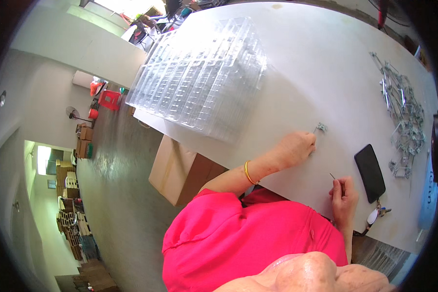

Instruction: The person assembles metal hardware by inserting small pins into metal brackets by hand and places the assembled pieces into plastic trays.

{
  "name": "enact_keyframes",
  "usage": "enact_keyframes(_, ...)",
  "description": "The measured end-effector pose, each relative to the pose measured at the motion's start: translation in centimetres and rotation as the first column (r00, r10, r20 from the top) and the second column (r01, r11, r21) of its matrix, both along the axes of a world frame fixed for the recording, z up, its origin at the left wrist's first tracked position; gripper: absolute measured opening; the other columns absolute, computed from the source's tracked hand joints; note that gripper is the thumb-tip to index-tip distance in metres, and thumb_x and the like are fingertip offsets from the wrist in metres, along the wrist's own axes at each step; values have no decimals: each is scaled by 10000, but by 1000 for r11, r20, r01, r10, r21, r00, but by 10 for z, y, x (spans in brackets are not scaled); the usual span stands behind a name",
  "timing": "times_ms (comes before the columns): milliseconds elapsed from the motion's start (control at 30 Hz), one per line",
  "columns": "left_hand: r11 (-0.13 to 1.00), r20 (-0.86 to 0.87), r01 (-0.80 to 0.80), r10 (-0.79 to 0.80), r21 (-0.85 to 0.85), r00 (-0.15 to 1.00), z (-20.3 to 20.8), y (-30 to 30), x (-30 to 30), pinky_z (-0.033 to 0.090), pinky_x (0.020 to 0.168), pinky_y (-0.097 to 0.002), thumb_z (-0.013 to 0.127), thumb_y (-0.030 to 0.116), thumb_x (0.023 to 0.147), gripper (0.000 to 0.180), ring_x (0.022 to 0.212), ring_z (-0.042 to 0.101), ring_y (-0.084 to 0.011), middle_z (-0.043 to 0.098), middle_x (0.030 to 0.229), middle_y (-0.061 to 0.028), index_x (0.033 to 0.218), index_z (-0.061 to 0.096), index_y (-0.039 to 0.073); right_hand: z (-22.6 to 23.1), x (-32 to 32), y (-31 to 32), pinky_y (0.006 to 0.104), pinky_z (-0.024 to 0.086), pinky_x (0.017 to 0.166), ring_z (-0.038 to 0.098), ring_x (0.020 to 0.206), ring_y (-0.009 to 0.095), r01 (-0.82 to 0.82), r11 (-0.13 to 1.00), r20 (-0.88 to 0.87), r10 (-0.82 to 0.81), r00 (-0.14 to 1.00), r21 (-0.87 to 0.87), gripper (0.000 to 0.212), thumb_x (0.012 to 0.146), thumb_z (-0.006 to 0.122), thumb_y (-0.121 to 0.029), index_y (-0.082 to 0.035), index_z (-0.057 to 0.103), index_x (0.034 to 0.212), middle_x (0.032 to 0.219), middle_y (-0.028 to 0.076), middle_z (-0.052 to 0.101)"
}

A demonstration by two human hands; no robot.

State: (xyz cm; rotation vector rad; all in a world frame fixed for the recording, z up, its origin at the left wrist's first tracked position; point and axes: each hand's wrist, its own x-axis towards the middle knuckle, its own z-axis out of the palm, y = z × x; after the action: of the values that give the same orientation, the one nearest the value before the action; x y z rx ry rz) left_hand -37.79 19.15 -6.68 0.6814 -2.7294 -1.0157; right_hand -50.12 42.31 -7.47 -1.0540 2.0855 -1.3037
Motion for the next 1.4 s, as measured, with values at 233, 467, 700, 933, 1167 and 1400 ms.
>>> enact_keyframes(233,998,-231,37,-47,-48,972,51,11,21,520,733,-435,636,75,930,71,839,644,-357,630,877,-156,889,624,18,-5,-2,1,248,370,506,513,550,66,-6,1000,-4,6,1000,-15,143,1032,595,-124,-48,559,916,622,9,571)
enact_keyframes(467,968,-444,-89,-25,-233,896,151,-3,75,531,711,-388,695,12,894,69,792,645,-334,638,870,-134,946,650,11,-18,-8,-1,256,372,480,504,523,68,-45,996,-17,44,999,-79,152,1037,592,-135,-51,549,919,615,6,565)
enact_keyframes(700,770,-415,-540,392,-339,821,209,-101,154,419,579,-234,650,120,984,110,644,490,-31,662,730,-14,1002,706,27,-34,-12,11,260,412,533,525,567,87,-48,993,49,54,997,-107,119,1033,586,-100,-49,551,932,653,6,559)
enact_keyframes(933,482,-470,-687,504,-543,725,251,-218,278,496,622,-332,661,183,949,196,638,643,-196,681,719,-124,925,720,-3,-40,-11,11,247,410,537,523,576,72,-50,990,37,56,998,-132,115,1044,568,-108,-47,550,948,663,5,557)
enact_keyframes(1167,542,-401,-715,594,-441,697,230,-222,319,455,549,-272,651,156,963,183,563,551,-82,617,635,-22,887,695,-5,-41,-11,14,248,404,516,515,557,73,-16,994,53,22,998,-104,121,1049,560,-112,-45,548,949,655,7,553)
enact_keyframes(1400,560,-198,-616,630,-553,751,207,-237,323,504,662,-349,666,175,924,192,675,640,-176,668,718,-114,901,696,-13,-36,-8,9,258,400,508,512,554,76,-28,995,18,30,999,-91,129,1046,559,-105,-46,532,935,649,6,543)
